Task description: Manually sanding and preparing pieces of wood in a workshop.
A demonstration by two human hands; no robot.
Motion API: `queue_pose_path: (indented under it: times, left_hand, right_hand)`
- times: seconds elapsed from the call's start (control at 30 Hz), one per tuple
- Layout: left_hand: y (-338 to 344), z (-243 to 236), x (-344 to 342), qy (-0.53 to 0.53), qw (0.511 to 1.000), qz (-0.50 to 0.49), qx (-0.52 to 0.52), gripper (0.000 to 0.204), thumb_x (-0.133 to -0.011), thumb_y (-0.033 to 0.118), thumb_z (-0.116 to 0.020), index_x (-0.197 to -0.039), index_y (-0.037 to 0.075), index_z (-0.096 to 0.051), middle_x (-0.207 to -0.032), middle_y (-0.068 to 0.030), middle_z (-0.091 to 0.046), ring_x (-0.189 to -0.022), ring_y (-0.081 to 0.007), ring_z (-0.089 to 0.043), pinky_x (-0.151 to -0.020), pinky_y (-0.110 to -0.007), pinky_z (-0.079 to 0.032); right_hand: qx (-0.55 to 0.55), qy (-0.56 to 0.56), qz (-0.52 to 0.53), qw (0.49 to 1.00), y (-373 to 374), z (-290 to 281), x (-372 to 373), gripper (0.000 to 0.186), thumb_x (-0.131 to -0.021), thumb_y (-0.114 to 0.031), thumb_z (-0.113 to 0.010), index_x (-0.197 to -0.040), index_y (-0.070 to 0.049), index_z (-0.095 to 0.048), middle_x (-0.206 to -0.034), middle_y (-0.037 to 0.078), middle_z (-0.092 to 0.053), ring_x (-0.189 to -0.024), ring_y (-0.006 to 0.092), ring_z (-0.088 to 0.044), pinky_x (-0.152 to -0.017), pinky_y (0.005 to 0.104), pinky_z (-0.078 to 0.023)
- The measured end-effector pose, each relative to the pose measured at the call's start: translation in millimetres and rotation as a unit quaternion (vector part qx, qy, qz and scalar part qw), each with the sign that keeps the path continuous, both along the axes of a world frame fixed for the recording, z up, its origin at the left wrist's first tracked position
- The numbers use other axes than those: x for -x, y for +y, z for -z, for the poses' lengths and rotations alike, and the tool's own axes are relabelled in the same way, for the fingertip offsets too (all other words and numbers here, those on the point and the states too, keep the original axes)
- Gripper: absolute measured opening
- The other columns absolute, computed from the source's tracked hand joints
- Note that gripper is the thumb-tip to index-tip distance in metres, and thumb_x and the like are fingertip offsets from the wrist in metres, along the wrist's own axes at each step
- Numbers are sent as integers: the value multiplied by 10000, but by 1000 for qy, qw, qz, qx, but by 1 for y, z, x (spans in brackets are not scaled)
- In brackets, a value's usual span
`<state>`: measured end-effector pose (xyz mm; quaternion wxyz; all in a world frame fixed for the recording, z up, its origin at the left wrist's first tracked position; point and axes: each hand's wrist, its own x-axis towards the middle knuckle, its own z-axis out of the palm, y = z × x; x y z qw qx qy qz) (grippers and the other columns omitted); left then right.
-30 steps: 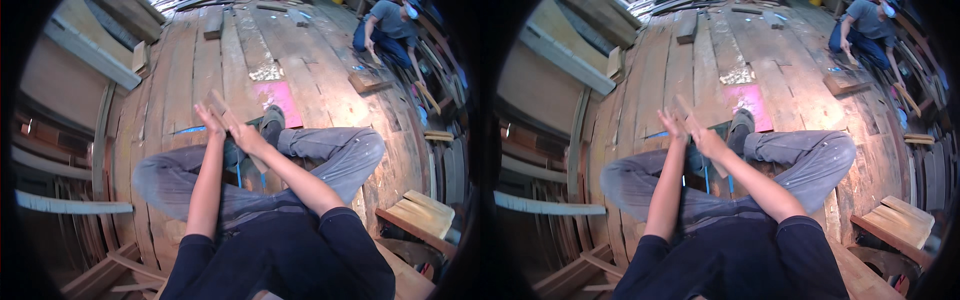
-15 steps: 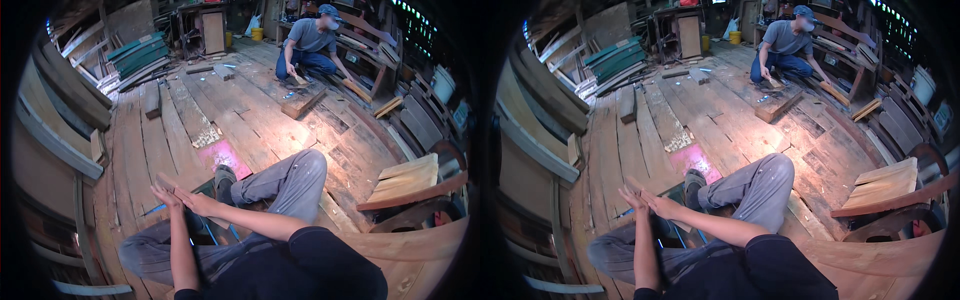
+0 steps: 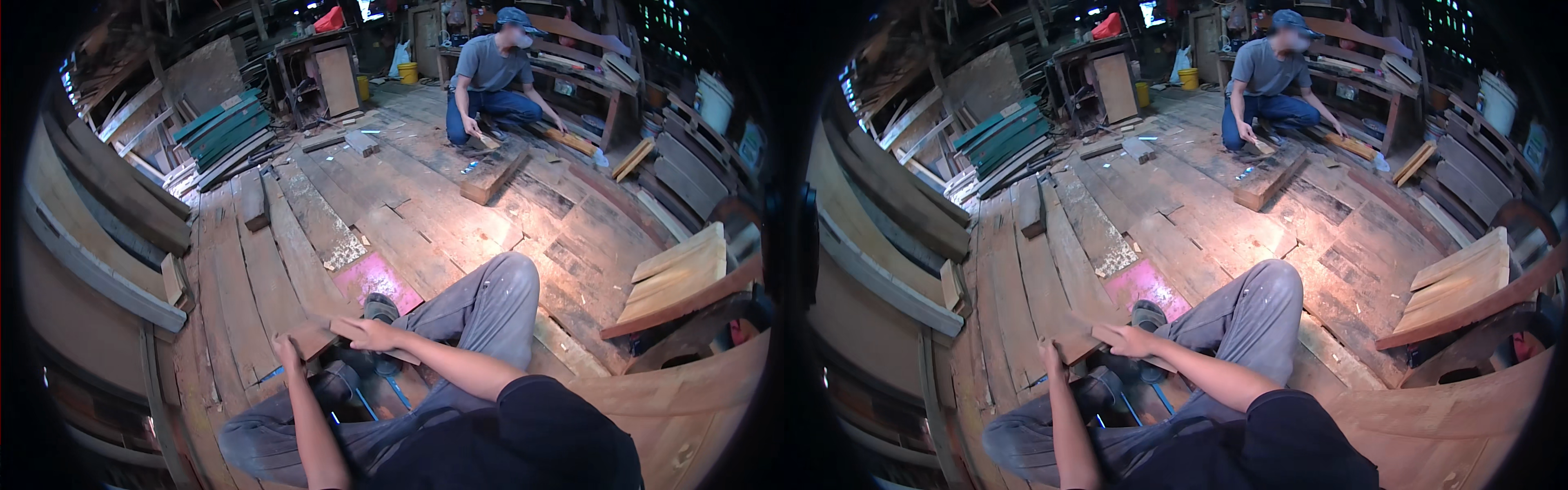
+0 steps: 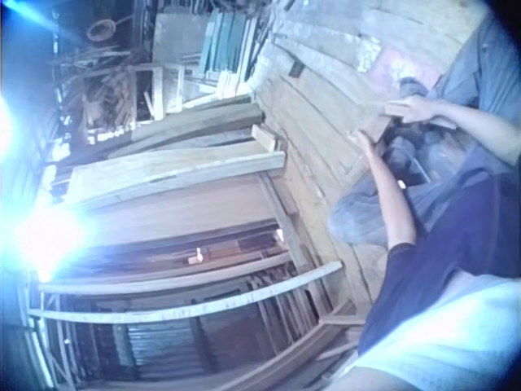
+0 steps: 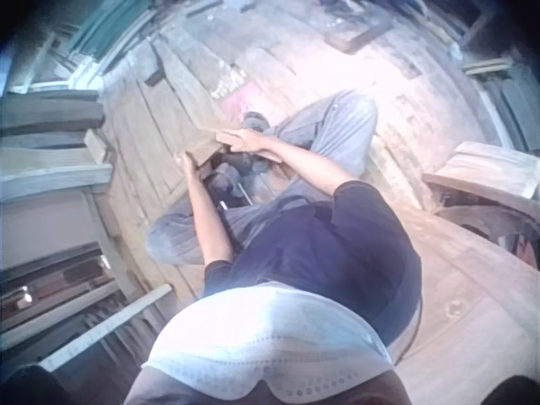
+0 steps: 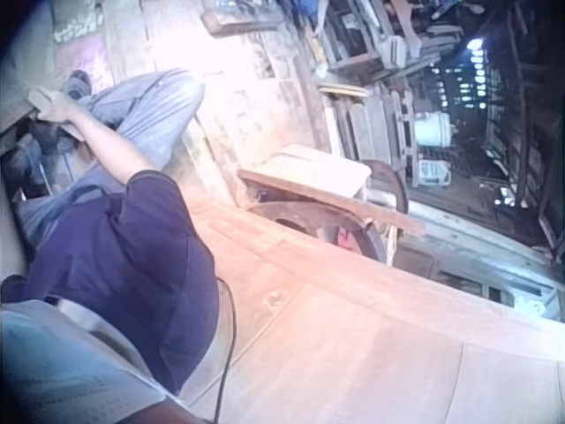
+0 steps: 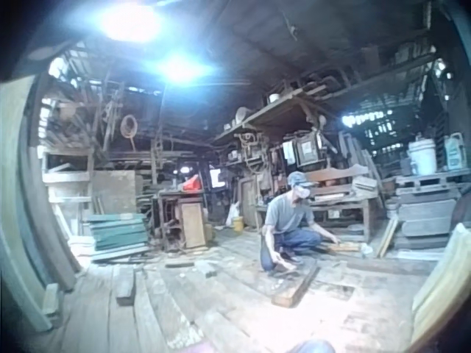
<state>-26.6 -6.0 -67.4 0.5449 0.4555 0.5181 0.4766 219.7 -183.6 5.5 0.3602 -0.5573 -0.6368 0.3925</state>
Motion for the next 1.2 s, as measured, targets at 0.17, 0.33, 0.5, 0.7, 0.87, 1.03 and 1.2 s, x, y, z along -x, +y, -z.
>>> queue_pose_path:
  times: [0.17, 0.33, 0.5, 0.7, 0.87, 1.03, 1.2]
  left_hand:
    - [-47, -91, -40, 33, 985, 163, 49, 714, -917, 126, -496, -1536, 146, -141, -1152, -162, -544, -839, -242, -659, -569, -357, -559]
    - [-57, -106, -46, 34, 982, 187, 20, 854, -896, 45, -542, -1569, 190, -36, -1232, -177, -520, -798, -216, -655, -535, -328, -550]
    - [-64, -104, -53, -2, 986, 162, 23, 982, -845, 6, -620, -1577, 223, -2, -1338, -156, -463, -814, -175, -614, -525, -275, -516]
    - [-60, -105, -51, 57, 990, 128, -13, 860, -849, 34, -611, -1568, 199, -169, -1449, -171, -393, -887, -199, -630, -558, -280, -529]
    - [-61, -125, -36, 30, 992, 118, -41, 799, -843, 12, -582, -1552, 136, -233, -1316, -189, -534, -868, -198, -636, -497, -271, -522]
    - [-63, -149, -22, 72, 988, 110, -84, 741, -846, -8, -572, -1522, 34, -270, -1225, -212, -605, -950, -215, -648, -633, -300, -560]
    - [-32, -105, -23, 161, 954, 55, -248, 568, -886, 31, -572, -1427, -52, -421, -1352, -234, -550, -1284, -291, -522, -1045, -357, -412]
  right_hand:
    - [-15, -16, 195, 981, -4, 29, -21, 834, -862, -290, -678, -1544, -103, -237, -1284, 302, -571, -1214, 387, -565, -1035, 407, -435]
    - [-46, 75, 262, 961, 2, 35, -26, 811, -855, -223, -690, -1544, -179, -264, -982, 183, -653, -726, 237, -621, -648, 356, -523]
    - [0, 178, 285, 942, 4, 34, -25, 799, -883, -176, -677, -1557, -206, -249, -919, 67, -648, -564, 107, -567, -478, 275, -507]
    - [-17, 152, 287, 946, 1, 39, -24, 785, -887, -165, -667, -1553, -175, -251, -975, 86, -650, -540, 106, -563, -461, 268, -498]
    - [-34, 114, 276, 954, -3, 33, -17, 781, -894, -165, -659, -1555, -187, -244, -955, 140, -658, -512, 125, -567, -461, 289, -497]
    - [-147, -17, 263, 953, 10, 63, -14, 803, -814, -276, -675, -1524, -167, -315, -1156, 280, -645, -876, 362, -703, -808, 415, -552]
    - [-120, -5, 208, 971, 3, 49, -20, 782, -857, -217, -673, -1524, -84, -286, -1137, 266, -656, -1041, 313, -675, -905, 383, -513]
